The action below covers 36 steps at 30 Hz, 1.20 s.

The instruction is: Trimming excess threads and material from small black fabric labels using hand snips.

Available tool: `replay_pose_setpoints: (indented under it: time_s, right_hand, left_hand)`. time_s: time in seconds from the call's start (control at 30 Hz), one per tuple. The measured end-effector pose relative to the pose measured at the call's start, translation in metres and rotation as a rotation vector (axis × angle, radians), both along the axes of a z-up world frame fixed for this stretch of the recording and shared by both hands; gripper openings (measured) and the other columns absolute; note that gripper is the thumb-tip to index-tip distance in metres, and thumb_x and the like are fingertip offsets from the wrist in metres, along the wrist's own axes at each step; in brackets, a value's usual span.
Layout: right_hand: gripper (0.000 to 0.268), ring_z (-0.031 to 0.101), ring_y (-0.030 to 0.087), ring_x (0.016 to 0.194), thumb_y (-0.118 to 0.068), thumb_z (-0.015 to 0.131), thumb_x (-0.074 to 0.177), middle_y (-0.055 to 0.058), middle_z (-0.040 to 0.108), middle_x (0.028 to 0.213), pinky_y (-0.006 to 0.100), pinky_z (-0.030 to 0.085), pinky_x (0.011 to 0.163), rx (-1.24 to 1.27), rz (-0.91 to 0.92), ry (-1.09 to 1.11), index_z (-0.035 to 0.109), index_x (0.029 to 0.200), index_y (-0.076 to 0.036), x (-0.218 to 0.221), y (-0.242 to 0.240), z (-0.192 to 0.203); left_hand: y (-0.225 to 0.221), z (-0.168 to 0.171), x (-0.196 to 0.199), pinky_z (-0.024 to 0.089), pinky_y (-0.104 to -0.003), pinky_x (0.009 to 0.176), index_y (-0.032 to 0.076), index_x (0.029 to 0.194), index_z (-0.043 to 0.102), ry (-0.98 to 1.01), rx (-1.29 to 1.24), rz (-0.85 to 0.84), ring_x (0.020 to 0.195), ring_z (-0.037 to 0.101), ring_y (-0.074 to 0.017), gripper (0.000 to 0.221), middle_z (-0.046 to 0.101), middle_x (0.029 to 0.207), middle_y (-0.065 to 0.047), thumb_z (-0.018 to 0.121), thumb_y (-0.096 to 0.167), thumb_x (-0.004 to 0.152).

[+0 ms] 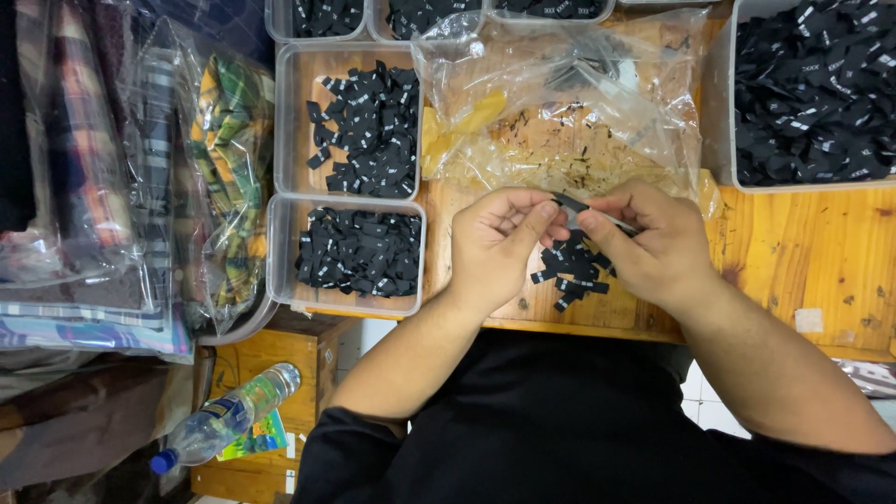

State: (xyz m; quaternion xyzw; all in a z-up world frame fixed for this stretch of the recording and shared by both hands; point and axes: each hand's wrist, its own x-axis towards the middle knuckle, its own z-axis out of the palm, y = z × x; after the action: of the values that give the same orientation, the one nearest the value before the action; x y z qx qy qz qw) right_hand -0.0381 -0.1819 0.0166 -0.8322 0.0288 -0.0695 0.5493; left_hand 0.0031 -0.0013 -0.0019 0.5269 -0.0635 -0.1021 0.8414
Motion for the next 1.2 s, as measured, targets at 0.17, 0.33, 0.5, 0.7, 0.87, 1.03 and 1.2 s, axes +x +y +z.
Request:
replay_pose_setpoints:
  time_s: [0.17,0.33,0.5,0.7,0.87,1.03,1.2]
  right_hand:
    - [0.015,0.059,0.014,0.054,-0.008,0.076,0.098,0.011,0.067,0.069,0.027,0.048,0.052,0.069,-0.056,-0.051,0.074,0.11,0.002,-0.001,-0.009,-0.011]
    - [0.018,0.059,0.011,0.054,-0.008,0.072,0.101,0.009,0.064,0.069,0.024,0.048,0.052,0.181,-0.068,-0.09,0.07,0.115,0.004,-0.003,-0.013,-0.019]
    - [0.02,0.06,0.013,0.054,-0.006,0.069,0.103,0.012,0.061,0.067,0.024,0.048,0.05,0.245,-0.041,-0.174,0.066,0.117,0.008,-0.005,-0.016,-0.027]
    - [0.016,0.06,0.011,0.067,-0.013,0.067,0.106,0.011,0.066,0.093,0.02,0.047,0.061,0.127,-0.097,-0.113,0.063,0.114,0.001,-0.011,-0.011,-0.02]
    - [0.02,0.061,0.016,0.07,-0.012,0.064,0.112,0.017,0.063,0.097,0.023,0.049,0.065,0.142,-0.122,-0.133,0.057,0.12,0.005,-0.016,-0.009,-0.023]
    - [0.02,0.059,0.017,0.07,-0.011,0.064,0.114,0.014,0.057,0.086,0.024,0.045,0.063,0.084,-0.146,-0.143,0.059,0.122,0.008,-0.017,-0.008,-0.027]
    - [0.024,0.057,0.019,0.069,-0.013,0.064,0.116,0.017,0.056,0.087,0.028,0.049,0.064,0.115,-0.117,-0.234,0.056,0.122,0.01,-0.014,-0.006,-0.031]
  left_hand:
    - [0.0,0.004,0.002,0.063,-0.025,0.062,-0.011,0.113,0.068,0.074,-0.052,0.006,0.078,0.076,-0.0225,0.017,0.075,0.094,-0.026,0.066,-0.002,0.099]
    - [0.0,0.002,-0.003,0.065,-0.03,0.069,-0.013,0.117,0.066,0.19,-0.172,-0.025,0.086,0.077,-0.0276,0.022,0.073,0.103,-0.03,0.054,0.001,0.106]
    - [0.012,0.011,-0.007,0.063,-0.045,0.088,-0.015,0.129,0.061,0.241,-0.355,-0.098,0.106,0.073,-0.0377,0.036,0.068,0.12,-0.035,0.043,0.007,0.108]
    - [0.031,0.048,-0.012,0.064,-0.04,0.088,-0.012,0.126,0.061,0.241,-0.162,-0.116,0.102,0.073,-0.0441,0.03,0.069,0.117,-0.034,0.06,-0.001,0.099]
    - [0.074,0.087,-0.002,0.063,-0.024,0.084,0.003,0.109,0.072,-0.234,0.247,0.02,0.088,0.074,-0.0146,0.012,0.075,0.097,-0.011,0.067,-0.002,0.099]
    - [0.129,0.098,0.034,0.058,-0.024,0.076,0.01,0.104,0.075,-0.507,0.78,0.213,0.091,0.065,-0.0151,0.01,0.071,0.099,-0.007,0.069,0.007,0.097]
    - [0.158,0.096,0.048,0.053,-0.024,0.066,0.009,0.109,0.079,-0.506,0.947,0.232,0.085,0.067,-0.0153,0.017,0.069,0.098,-0.005,0.068,0.004,0.096]
